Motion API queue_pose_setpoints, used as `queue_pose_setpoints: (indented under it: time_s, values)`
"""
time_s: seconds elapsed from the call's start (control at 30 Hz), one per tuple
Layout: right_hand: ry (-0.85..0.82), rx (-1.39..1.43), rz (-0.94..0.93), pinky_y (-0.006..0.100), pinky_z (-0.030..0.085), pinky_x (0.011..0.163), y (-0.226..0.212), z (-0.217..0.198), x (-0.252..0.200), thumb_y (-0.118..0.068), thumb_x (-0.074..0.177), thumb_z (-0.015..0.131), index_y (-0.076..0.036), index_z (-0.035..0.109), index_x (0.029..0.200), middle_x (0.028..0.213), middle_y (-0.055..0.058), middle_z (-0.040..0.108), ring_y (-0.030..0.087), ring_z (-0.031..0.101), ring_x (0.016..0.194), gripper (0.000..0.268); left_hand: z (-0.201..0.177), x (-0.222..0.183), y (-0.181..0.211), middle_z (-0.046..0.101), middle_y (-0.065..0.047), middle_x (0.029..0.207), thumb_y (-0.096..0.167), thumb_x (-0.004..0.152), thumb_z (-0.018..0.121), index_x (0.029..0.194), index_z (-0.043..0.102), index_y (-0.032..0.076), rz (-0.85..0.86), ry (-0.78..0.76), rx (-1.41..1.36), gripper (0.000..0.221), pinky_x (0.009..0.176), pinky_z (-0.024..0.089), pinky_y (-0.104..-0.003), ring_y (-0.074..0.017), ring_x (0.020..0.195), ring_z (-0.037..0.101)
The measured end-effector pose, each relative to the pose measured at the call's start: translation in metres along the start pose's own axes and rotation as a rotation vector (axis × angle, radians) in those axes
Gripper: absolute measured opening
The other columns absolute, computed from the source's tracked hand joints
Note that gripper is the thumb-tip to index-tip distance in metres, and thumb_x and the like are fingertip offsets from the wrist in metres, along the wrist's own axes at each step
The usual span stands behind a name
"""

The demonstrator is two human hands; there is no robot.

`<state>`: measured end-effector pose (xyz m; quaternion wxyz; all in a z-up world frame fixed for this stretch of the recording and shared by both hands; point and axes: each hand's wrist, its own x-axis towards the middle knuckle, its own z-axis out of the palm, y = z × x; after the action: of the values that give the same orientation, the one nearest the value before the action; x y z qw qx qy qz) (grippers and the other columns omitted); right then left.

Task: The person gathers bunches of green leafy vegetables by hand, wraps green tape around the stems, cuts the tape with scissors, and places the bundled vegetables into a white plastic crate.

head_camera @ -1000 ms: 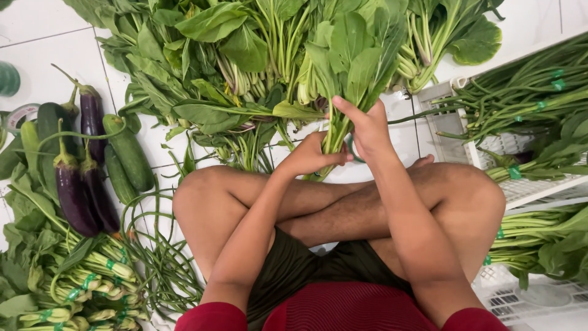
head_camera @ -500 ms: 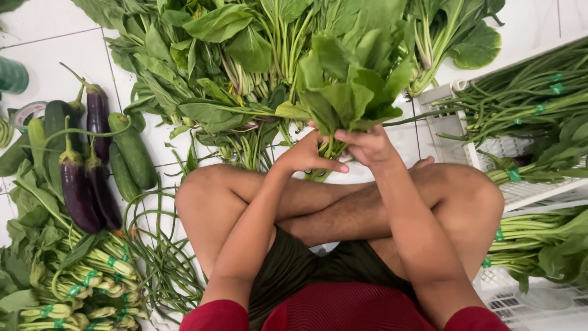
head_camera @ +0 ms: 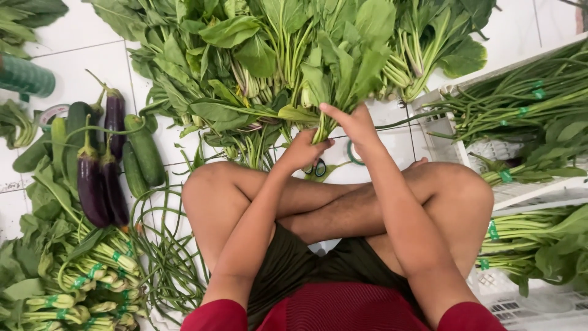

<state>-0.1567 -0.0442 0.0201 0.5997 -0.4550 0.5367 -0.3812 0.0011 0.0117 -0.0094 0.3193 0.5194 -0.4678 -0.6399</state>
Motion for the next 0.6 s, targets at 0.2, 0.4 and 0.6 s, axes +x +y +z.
queue_pose_setpoints:
  time_s: [0.2,0.4,0.6]
  values:
    - [-0.184,-0.498,0.236,0.047,0.043,0.117,-0.082,-0.010,-0.043,-0.068,0.083,0.072,-0.001,0.071,0.124,0.127,0.016,0.071,0.032,0.061,0.130,0.079,-0.009,-0.015,0.016,0.075,-0.021,0.088,0.039,0.092,0.073,0.116,0.072,0.003,0.105,0.295,0.500,0.043,0.083,0.058,-0.049,-0.0421,0.088,0.074]
    - [-0.213,-0.883,-0.024,0.051,0.055,0.093,-0.064,-0.058,-0.040,-0.036,0.086,0.081,-0.002,0.064,0.131,0.124,0.016,0.070,0.031,0.071,0.107,0.059,-0.020,-0.046,0.023,0.073,-0.012,0.071,0.027,0.093,0.075,0.115,0.071,0.005,0.212,0.482,0.415,0.032,0.078,0.057,-0.042,-0.0288,0.073,0.075]
    - [-0.225,-1.274,0.067,0.058,0.055,0.084,0.044,-0.071,-0.005,-0.039,0.085,0.077,-0.002,0.077,0.108,0.101,0.022,0.074,0.046,0.072,0.099,0.043,-0.018,-0.035,0.026,0.062,-0.007,0.054,0.028,0.101,0.067,0.106,0.070,0.000,0.046,0.574,0.012,0.028,0.056,0.053,-0.032,-0.0168,0.049,0.064]
